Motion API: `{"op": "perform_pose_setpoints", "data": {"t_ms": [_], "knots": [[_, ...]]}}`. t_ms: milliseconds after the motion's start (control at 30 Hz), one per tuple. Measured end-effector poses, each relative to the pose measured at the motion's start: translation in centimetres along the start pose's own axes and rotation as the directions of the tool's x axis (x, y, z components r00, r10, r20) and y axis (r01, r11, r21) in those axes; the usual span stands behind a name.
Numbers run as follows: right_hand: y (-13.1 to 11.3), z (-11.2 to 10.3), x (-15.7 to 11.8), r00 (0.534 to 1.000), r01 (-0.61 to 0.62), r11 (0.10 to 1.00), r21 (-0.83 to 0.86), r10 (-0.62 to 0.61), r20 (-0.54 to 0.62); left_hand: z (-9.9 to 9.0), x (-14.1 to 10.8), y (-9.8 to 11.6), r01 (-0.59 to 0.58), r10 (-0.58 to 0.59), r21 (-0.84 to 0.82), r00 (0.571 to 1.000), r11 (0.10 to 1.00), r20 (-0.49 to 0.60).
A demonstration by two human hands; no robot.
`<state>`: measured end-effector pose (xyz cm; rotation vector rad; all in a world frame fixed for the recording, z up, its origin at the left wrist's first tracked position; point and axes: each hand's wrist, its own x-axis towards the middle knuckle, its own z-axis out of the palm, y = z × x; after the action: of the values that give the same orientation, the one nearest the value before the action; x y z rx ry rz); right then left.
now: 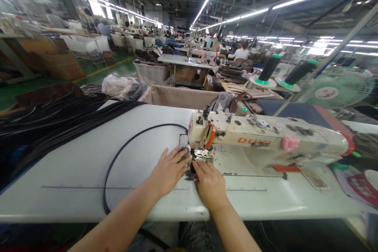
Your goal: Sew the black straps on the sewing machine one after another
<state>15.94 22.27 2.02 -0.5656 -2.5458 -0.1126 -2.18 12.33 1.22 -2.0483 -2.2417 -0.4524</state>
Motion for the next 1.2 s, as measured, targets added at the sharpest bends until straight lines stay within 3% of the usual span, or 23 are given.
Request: {"op": "perform_pose_setpoints", "data": {"t_ms": [833,1067,1200], "knots": [[-0.1,-0.4,0.2,0.994,-0.107,0.994,0.038,0.108,-0.007,0.0,0.7,0.2,0.095,-0.095,-0.012,0.994,0.995,0.052],[-0.1,-0.6,0.3,0.986,-0.165,0.986,0.023,0.165,-0.002,-0.4,1.2,0.2,0.142,-0.134,-0.086,0.986,0.986,0.095],[0.0,-0.6,0.4,0.983,-0.182,0.983,0.032,0.182,0.023,-0.7,2.6,-0.9,0.202,-0.191,-0.152,0.978,0.967,0.086]]}}
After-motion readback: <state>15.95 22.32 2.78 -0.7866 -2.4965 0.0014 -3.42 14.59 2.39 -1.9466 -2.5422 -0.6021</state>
